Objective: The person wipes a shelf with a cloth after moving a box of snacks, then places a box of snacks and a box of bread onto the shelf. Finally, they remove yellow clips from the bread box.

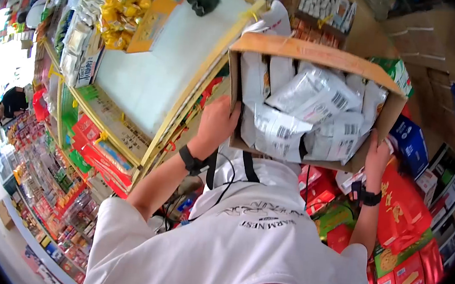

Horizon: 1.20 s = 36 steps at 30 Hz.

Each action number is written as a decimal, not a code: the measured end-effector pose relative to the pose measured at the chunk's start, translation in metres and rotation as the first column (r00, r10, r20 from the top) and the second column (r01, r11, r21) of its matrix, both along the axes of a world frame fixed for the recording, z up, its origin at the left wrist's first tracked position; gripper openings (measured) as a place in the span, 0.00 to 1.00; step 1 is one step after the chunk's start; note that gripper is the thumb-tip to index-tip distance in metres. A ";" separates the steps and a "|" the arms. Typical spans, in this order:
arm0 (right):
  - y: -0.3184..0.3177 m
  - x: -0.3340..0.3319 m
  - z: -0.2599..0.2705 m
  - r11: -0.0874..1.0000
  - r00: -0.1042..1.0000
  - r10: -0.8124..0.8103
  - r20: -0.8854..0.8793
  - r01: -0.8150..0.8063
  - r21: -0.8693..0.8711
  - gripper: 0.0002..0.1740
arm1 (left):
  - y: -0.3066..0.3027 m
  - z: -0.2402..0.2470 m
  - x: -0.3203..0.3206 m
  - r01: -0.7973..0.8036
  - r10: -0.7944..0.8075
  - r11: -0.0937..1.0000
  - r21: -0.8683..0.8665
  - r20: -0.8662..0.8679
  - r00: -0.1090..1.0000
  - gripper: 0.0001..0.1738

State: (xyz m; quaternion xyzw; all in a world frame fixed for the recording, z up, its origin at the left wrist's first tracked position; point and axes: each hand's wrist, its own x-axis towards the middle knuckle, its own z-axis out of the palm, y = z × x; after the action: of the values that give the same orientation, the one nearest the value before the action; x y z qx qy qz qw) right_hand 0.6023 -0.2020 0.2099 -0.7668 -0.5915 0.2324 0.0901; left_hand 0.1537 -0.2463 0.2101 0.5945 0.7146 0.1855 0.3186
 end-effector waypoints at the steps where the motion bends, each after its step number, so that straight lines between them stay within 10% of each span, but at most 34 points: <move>1: 0.010 -0.002 0.003 0.999 0.999 0.041 0.027 -0.041 0.001 0.32 | 0.006 0.005 -0.001 -0.008 0.008 1.000 0.027 -0.009 1.000 0.14; 16: 0.067 -0.065 0.066 0.930 0.921 0.367 -0.133 -0.366 0.027 0.24 | -0.069 0.089 -0.033 -0.274 0.263 0.960 -0.063 -0.143 0.954 0.14; 26: 0.114 -0.283 0.168 0.574 0.557 0.818 -0.143 -0.774 0.266 0.26 | -0.184 0.155 -0.158 -0.679 0.668 0.726 0.112 -0.351 0.657 0.31; 36: 0.084 -0.494 0.147 0.361 0.318 0.921 -0.225 -0.915 0.181 0.21 | -0.290 0.135 -0.295 -0.728 0.700 0.682 0.071 -0.354 0.621 0.20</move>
State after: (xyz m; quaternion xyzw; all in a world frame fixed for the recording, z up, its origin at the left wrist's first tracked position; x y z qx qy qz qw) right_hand 0.1083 -0.1184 0.3570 -0.2533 -0.9029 0.3453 0.0357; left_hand -0.1409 -0.5367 0.3450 0.2716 0.9430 0.1585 0.1085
